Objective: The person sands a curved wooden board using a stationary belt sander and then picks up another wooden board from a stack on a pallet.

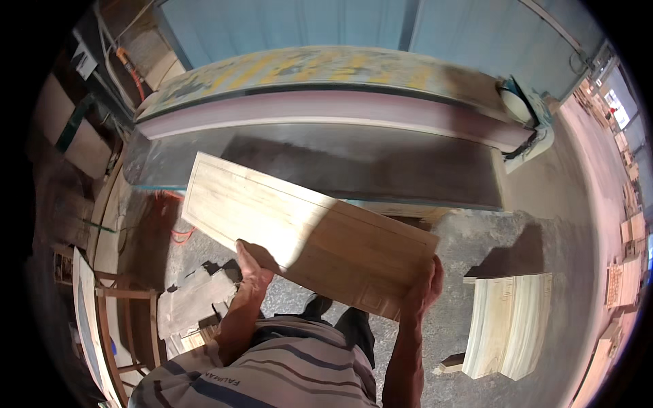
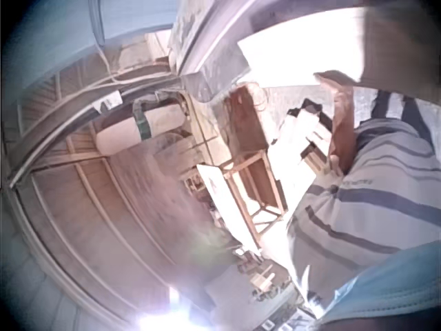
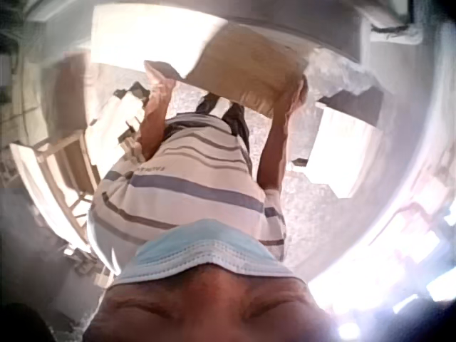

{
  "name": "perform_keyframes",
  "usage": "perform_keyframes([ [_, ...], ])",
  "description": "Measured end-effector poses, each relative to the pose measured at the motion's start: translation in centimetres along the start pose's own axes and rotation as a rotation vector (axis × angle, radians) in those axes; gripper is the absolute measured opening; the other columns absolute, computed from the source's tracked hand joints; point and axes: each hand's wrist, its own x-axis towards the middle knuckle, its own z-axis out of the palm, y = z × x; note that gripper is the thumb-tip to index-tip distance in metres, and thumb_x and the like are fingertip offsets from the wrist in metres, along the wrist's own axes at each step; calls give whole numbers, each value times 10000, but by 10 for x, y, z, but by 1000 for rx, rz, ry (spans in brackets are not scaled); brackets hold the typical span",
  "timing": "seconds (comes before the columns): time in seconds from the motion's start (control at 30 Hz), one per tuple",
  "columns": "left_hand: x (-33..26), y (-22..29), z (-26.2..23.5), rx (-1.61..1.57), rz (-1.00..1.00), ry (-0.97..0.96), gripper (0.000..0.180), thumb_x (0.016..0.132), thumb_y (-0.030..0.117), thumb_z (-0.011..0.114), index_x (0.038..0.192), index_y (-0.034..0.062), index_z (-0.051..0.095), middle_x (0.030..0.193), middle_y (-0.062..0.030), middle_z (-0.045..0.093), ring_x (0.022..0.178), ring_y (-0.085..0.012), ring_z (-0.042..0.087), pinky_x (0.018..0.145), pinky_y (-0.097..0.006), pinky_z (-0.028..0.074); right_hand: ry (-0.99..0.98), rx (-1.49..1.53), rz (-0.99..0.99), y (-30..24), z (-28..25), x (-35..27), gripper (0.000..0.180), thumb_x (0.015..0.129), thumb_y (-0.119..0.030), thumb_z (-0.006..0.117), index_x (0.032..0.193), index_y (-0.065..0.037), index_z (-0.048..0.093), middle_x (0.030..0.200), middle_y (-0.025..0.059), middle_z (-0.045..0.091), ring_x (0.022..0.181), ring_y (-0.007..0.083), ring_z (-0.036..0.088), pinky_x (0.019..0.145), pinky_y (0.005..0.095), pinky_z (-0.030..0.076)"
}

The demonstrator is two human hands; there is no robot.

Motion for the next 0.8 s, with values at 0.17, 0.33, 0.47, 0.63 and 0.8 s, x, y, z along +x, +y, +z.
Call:
perform_keyframes([
  [0.17, 19, -40, 21, 18, -31, -65, 368, 914, 455, 456, 1080, 133, 519, 929, -32, 578, 808, -190, 564, 662, -330, 490, -195, 62, 21, 23, -3, 100, 354, 924, -317, 445, 969, 20, 546, 867, 27, 538, 818, 126, 461, 726, 301, 399],
  [0.33, 29, -71, 53, 49, 14, -193, 371, 889, 403, 534, 1160, 150, 511, 1020, -35, 587, 930, -196, 574, 735, -344, 501, -467, 184, 72, 36, -5, 190, 398, 909, -351, 483, 1007, 31, 538, 897, 50, 564, 868, 152, 502, 758, 295, 417],
  [0.47, 18, -76, 89, 131, -5, -271, 372, 915, 391, 488, 1199, 151, 496, 1071, -52, 571, 962, -211, 567, 783, -353, 497, -369, -300, -77, 43, -1, 228, 389, 916, -342, 473, 989, 34, 540, 878, 56, 561, 858, 147, 510, 758, 283, 425],
  [0.63, 32, -90, 97, 231, -40, -351, 392, 911, 410, 489, 1225, 175, 481, 1143, -62, 558, 1036, -205, 547, 858, -409, 473, -302, -45, -110, 68, -13, 226, 313, 896, -246, 520, 1078, 6, 550, 942, 110, 586, 890, 164, 531, 798, 313, 431],
  [0.8, 47, -97, 107, 423, -225, -499, 427, 908, 461, 462, 1199, 151, 494, 1016, -66, 606, 883, -219, 606, 757, -367, 530, -192, -203, -125, 96, -20, 230, 308, 865, -198, 561, 1117, -21, 558, 994, 144, 599, 903, 218, 557, 822, 352, 436],
])
